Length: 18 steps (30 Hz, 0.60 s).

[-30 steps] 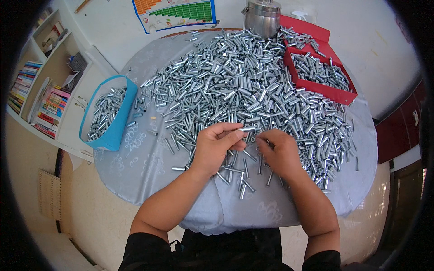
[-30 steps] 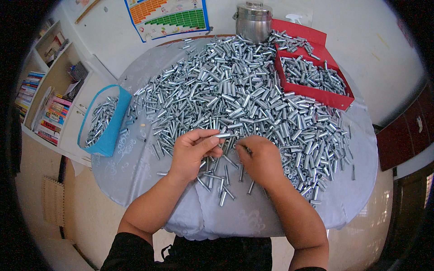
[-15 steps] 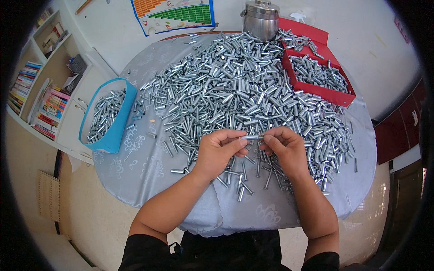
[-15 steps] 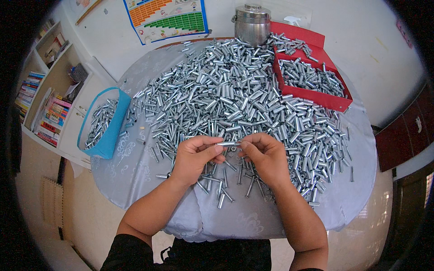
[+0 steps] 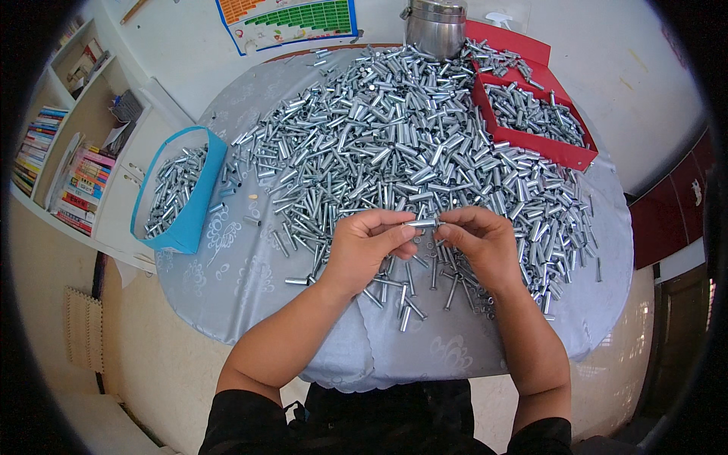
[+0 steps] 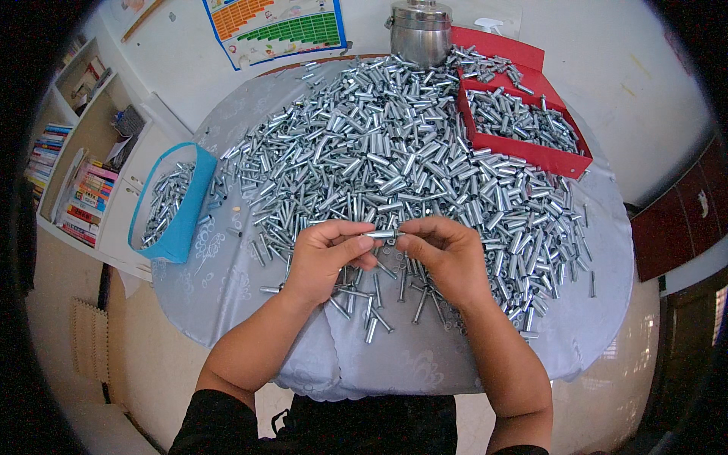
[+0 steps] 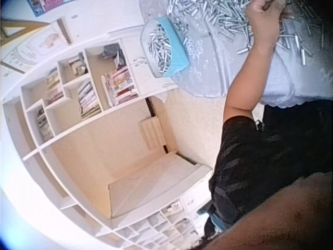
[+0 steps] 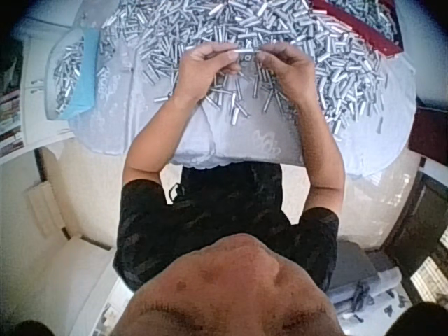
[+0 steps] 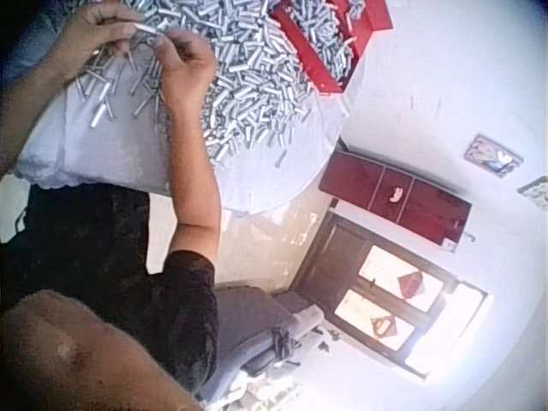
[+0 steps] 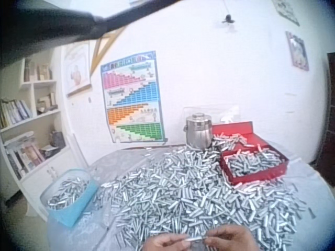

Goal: The person repeatedly picks up small metal bolts and washers from a large pile on a table. They insert the washers onto the bolts by hand and place the assembled units into a red tray. The task involves continuous manual assembly of fasteners.

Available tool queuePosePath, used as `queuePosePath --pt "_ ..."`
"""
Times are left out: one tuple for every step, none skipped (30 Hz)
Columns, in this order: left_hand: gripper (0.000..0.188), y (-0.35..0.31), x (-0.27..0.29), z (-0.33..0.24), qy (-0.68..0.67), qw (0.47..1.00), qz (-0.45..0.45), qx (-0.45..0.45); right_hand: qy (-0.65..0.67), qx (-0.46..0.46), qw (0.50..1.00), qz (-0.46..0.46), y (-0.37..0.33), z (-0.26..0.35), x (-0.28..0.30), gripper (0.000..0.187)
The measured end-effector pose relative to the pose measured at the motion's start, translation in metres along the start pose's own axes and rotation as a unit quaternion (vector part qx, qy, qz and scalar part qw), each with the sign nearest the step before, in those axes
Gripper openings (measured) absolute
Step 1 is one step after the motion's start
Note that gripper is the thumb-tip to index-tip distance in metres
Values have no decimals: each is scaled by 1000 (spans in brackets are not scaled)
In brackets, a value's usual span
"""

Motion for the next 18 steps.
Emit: queuePosePath --pt "23 0 1 0 -2 1000 5 2 -16 -2 1000 6 0 -1 1 16" --pt "22 0 1 0 -7 1000 6 5 -24 -1 1000 13 0 -1 2 15" --pt "22 0 2 -1 -13 1000 8 8 -31 0 999 20 0 -2 3 15" --pt "22 1 2 -1 -18 1000 9 10 -38 1 999 27 0 -3 4 15" --pt "22 1 2 -1 -28 1000 1 11 -21 3 999 28 1 -3 3 15" --pt "22 1 2 -3 -37 999 -6 12 -4 5 1000 29 2 -4 2 14" --pt "21 1 2 -3 -47 999 -14 13 13 6 999 30 3 -4 1 14" --pt "21 1 4 -3 -49 998 -23 5 -109 45 993 28 5 -4 2 14" --pt "21 2 5 -2 -52 998 -32 -3 -229 84 970 25 7 -3 2 14" --pt "21 2 7 -1 -55 998 -42 -11 -344 122 931 22 8 -3 2 15" --pt "21 3 7 -1 -59 997 -42 -13 -405 153 901 25 10 -5 1 15" --pt "21 3 7 -2 -63 997 -42 -14 -464 183 866 27 12 -8 0 16" --pt "21 4 7 -2 -68 997 -43 -15 -520 212 827 29 14 -12 -2 16" --pt "21 4 7 -2 -67 997 -44 -13 -530 194 825 30 16 -15 -5 16" --pt "21 3 7 -2 -66 997 -44 -11 -536 190 822 29 16 -15 -7 15" --pt "21 3 6 -2 -65 997 -45 -9 -541 186 820 28 16 -14 -8 15" --pt "21 3 7 -1 -66 997 -43 -10 -547 182 817 27 16 -14 -9 15" --pt "21 3 7 -1 -66 997 -41 -11 -554 177 813 30 16 -15 -10 15"
Point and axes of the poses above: each hand's wrist, its own y-axis towards the middle knuckle, its own x-axis out of the back of the hand, z = x × y, the point moved 1 cm from there along y, towards the middle knuckle, and after that the axes turned 11 degrees about z, right-handed, at the moved point
